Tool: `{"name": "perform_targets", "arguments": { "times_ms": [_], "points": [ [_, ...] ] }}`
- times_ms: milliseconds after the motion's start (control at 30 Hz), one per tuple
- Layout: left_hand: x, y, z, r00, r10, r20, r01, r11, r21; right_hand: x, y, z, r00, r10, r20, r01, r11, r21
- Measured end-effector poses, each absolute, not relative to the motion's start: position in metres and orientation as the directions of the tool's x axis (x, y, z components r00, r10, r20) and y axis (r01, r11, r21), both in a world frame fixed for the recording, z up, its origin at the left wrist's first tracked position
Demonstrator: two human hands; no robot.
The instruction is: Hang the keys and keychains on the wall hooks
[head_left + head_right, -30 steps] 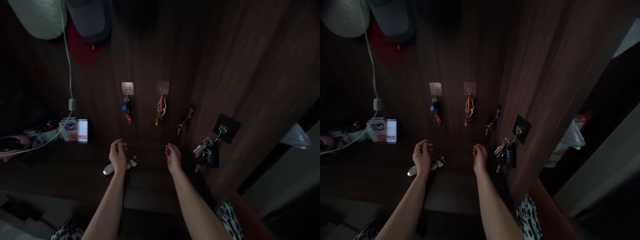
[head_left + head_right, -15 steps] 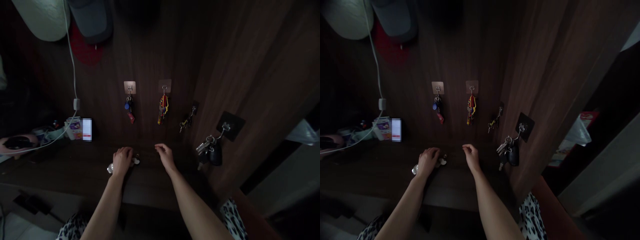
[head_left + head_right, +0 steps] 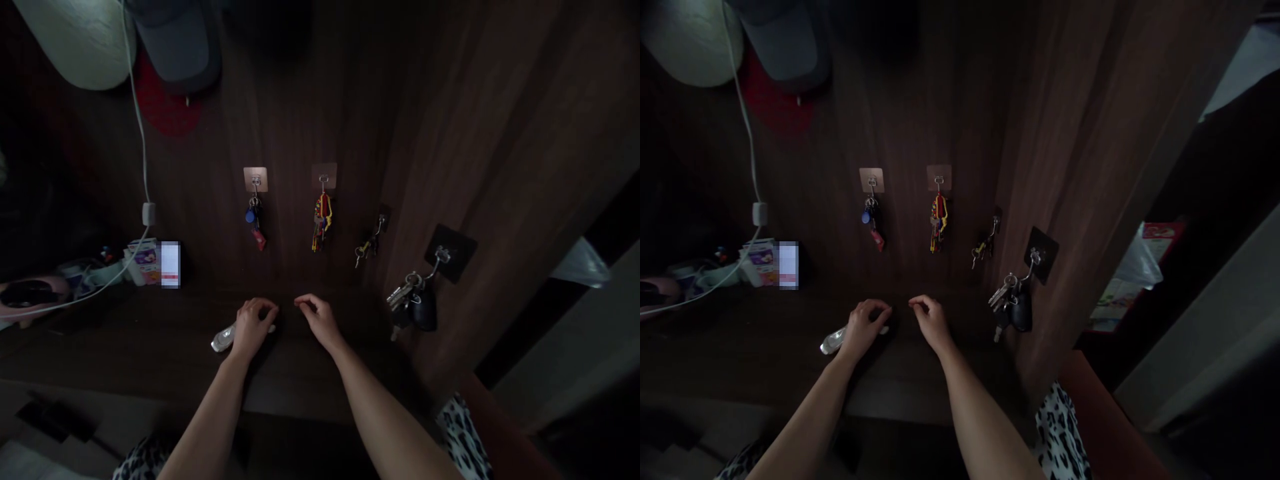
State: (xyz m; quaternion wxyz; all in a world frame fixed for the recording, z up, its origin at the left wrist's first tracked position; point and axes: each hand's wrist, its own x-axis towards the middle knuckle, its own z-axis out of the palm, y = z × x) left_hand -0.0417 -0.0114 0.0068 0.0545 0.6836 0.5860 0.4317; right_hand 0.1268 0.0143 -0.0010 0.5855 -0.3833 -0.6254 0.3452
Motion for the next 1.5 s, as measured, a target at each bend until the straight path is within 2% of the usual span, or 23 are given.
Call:
{"name": "perform_targets", "arguments": {
  "times_ms": [133, 300, 433, 733, 1000, 1200, 1500],
  "points": [
    [-0.034, -0.011, 0.007, -0.061, 0.870, 0.490, 0.565, -0.375, 0.735, 0.122, 0.009, 0.001, -0.135, 0.861, 0.490, 0.101, 0.504, -0.858],
    [-0.030, -0.012, 0.010, -0.074, 0.891, 0.447, 0.451, -0.370, 0.812, 0.117, 0.008, 0.001, -0.252, 0.896, 0.365, 0.012, 0.380, -0.925],
    [-0.030, -0.012, 0.010, -0.076, 0.891, 0.447, 0.403, -0.383, 0.832, 0.116, 0.006, 0.004, -0.263, 0.926, 0.270, -0.119, 0.246, -0.962],
    [-0.030, -0.009, 0.006, -0.096, 0.908, 0.407, 0.348, -0.353, 0.868, 0.114, 0.003, 0.002, -0.349, 0.916, 0.199, -0.295, 0.094, -0.951],
    [-0.028, -0.012, 0.009, -0.099, 0.909, 0.406, 0.348, -0.351, 0.869, 0.114, 0.003, 0.001, -0.356, 0.916, 0.185, -0.334, 0.060, -0.941],
    [-0.027, -0.015, 0.013, -0.123, 0.902, 0.413, 0.329, -0.356, 0.875, 0.113, 0.002, 0.002, -0.408, 0.900, 0.152, -0.410, -0.031, -0.912],
    [-0.027, -0.016, 0.014, -0.118, 0.908, 0.402, 0.342, -0.343, 0.875, 0.114, 0.002, 0.005, -0.341, 0.925, 0.167, -0.463, -0.010, -0.887]
  ]
}}
